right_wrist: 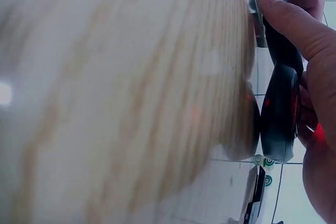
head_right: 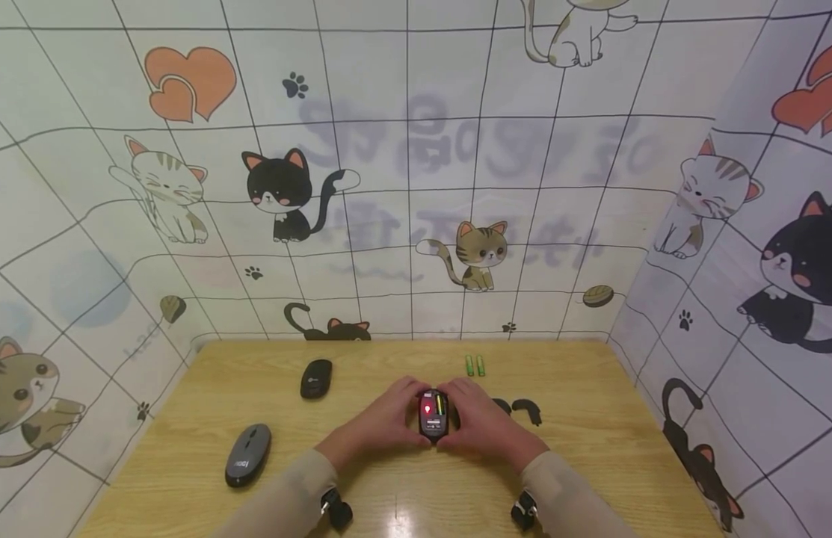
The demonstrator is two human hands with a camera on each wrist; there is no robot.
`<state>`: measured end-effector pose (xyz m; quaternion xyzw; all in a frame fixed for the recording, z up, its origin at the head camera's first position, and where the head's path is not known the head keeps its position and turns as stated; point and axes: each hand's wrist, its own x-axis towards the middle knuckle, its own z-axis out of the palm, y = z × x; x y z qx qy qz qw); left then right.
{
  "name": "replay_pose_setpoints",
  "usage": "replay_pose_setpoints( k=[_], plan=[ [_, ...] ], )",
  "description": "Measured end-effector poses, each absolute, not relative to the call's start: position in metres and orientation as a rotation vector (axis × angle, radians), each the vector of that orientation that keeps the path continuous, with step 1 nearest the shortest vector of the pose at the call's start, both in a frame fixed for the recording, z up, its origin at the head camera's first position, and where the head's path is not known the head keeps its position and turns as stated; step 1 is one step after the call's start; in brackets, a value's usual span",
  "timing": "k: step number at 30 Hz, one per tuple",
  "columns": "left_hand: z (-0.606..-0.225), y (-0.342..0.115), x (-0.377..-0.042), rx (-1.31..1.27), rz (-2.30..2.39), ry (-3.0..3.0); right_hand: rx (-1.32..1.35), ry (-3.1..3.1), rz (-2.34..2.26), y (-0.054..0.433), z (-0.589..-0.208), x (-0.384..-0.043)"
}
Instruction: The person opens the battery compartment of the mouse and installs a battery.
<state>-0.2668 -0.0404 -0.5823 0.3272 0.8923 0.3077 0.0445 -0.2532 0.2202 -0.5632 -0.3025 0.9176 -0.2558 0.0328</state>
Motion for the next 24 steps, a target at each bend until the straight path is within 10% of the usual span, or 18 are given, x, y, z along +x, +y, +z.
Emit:
replay_pose_setpoints(
  k=[24],
  plan=[
    [-0.5835,-0.0377,-0.2660,0.957,0.877,2.741,-0.923,2.840,-0.696,0.2212,-0.5619,-0.2538]
  ],
)
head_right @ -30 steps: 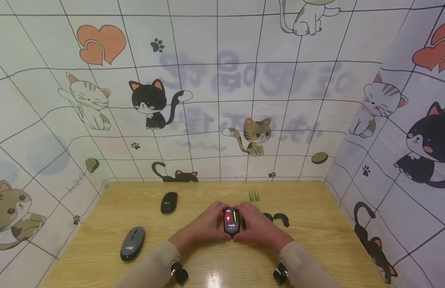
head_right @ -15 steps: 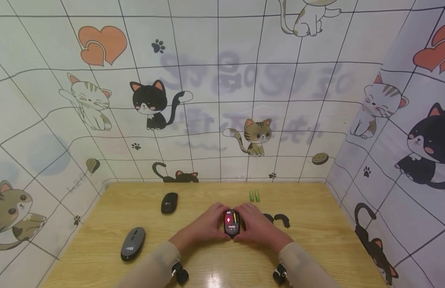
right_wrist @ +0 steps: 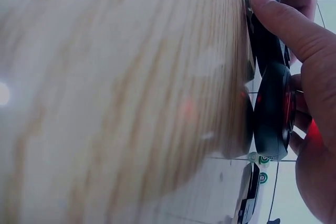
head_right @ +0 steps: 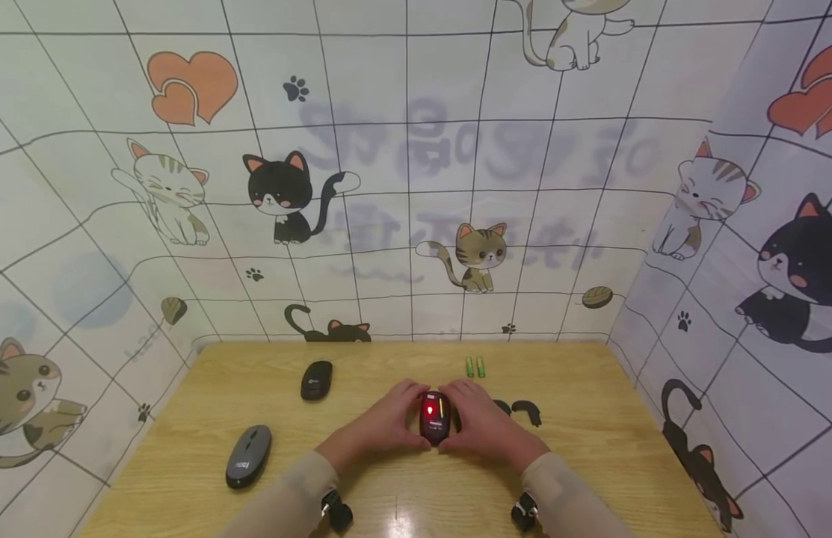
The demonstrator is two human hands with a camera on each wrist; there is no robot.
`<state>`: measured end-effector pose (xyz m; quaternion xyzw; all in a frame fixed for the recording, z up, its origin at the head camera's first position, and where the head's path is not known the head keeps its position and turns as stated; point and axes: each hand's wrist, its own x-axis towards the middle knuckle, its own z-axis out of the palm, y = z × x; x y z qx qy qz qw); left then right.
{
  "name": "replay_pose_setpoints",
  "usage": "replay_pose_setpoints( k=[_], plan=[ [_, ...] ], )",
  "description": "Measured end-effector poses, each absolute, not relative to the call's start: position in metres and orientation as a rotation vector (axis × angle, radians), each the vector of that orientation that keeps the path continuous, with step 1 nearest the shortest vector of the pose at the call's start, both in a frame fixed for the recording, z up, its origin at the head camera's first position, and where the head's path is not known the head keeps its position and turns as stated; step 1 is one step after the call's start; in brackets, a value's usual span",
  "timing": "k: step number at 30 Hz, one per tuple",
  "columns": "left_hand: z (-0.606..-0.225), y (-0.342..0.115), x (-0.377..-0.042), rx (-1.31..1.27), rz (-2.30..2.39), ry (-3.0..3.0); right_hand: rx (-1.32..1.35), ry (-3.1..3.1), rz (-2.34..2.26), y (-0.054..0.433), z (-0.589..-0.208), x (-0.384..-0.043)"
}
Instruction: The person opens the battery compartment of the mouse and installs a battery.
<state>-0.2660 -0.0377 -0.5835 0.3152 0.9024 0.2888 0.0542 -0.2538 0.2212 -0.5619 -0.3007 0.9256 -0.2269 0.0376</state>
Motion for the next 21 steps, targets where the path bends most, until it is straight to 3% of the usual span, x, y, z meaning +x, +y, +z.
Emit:
replay_pose_setpoints(
  k=[21],
  plan=[
    [-0.580,-0.050,-0.267,0.973,0.928,2.731,-0.919,2.806,-0.845,0.216,-0.552,-0.251]
  ],
)
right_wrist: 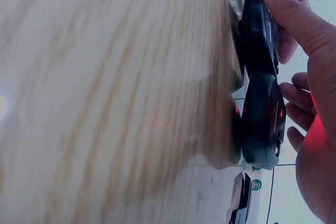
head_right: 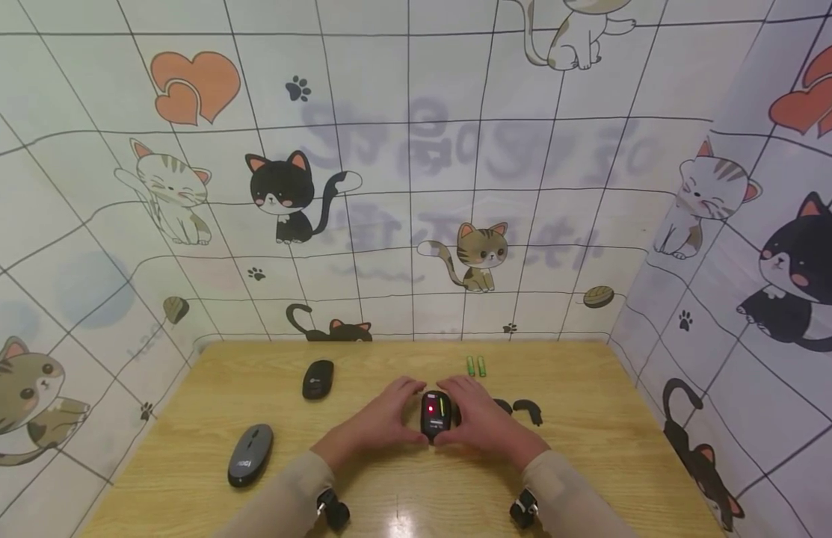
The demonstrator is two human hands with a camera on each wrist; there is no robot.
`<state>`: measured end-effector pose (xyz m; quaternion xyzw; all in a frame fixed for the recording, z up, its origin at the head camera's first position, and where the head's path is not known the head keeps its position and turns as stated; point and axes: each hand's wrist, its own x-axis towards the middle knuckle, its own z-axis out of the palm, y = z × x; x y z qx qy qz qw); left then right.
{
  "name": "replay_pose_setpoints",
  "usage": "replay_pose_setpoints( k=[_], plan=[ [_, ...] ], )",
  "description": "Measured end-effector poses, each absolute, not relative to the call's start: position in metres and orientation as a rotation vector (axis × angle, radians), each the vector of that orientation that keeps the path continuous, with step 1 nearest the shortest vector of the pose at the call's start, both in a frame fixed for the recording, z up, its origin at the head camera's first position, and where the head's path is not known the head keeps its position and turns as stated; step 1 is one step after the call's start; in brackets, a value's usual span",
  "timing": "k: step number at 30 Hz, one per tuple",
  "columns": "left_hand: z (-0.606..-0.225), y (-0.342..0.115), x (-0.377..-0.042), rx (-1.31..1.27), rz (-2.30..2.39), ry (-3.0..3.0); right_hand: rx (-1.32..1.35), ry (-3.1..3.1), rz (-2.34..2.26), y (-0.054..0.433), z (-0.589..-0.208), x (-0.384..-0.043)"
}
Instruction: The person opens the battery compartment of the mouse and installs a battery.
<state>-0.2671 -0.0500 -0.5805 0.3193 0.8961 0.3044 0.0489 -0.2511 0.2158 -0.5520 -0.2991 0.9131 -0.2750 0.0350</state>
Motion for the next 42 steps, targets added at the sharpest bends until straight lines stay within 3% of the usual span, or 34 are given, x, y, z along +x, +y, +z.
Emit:
replay_pose_setpoints(
  k=[14,42],
  plan=[
    [-0.562,-0.097,-0.268,0.895,1.037,2.791,-0.879,2.762,-1.036,0.185,-0.542,-0.255],
    [-0.565,-0.238,-0.294,0.560,1.096,2.940,-0.836,2.563,-1.248,0.052,-0.547,-0.297]
  ],
)
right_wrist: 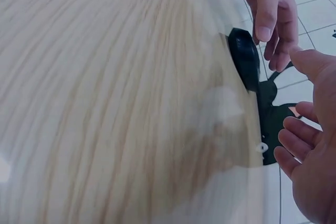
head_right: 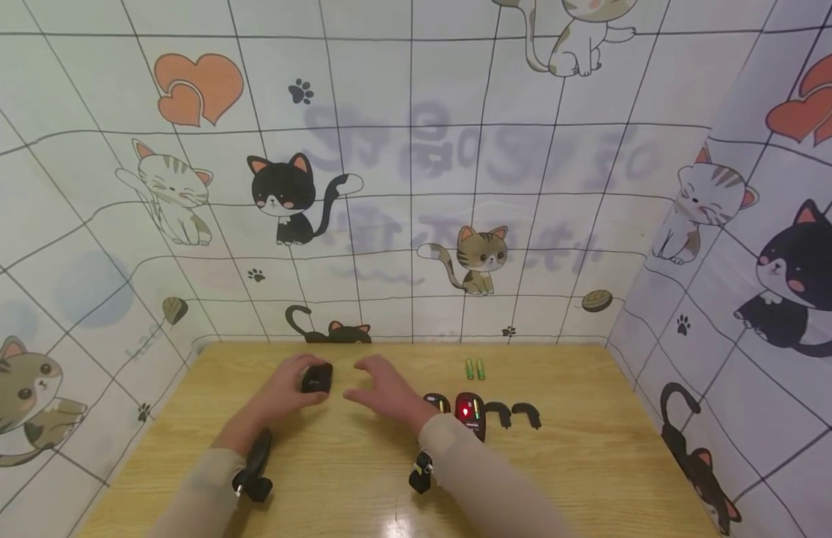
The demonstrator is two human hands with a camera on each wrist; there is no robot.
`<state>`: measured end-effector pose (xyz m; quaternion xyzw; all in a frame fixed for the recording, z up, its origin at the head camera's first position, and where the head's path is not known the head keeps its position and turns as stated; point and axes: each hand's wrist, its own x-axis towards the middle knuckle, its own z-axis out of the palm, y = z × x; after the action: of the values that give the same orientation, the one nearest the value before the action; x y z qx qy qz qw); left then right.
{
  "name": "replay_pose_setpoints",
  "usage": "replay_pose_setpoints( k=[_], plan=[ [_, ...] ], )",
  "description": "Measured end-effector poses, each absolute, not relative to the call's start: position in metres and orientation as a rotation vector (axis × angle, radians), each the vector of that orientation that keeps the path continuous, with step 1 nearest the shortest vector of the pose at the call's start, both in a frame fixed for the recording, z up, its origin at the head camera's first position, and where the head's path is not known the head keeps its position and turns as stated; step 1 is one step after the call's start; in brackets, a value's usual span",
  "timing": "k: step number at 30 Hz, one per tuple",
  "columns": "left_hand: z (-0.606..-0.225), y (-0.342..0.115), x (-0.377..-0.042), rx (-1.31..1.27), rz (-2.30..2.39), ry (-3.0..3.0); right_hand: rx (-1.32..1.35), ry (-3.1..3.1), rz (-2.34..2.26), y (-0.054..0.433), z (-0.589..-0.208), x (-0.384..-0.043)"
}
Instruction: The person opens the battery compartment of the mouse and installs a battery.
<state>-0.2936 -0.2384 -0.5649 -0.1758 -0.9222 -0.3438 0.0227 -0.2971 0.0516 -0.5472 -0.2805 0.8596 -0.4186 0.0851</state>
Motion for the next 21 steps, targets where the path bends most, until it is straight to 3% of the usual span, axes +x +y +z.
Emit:
replay_pose_setpoints(
  k=[21],
  plan=[
    [-0.556,-0.270,-0.300,-0.628,-1.154,-2.986,-0.728,2.499,-1.381,-0.004,-0.563,-0.314]
  ],
)
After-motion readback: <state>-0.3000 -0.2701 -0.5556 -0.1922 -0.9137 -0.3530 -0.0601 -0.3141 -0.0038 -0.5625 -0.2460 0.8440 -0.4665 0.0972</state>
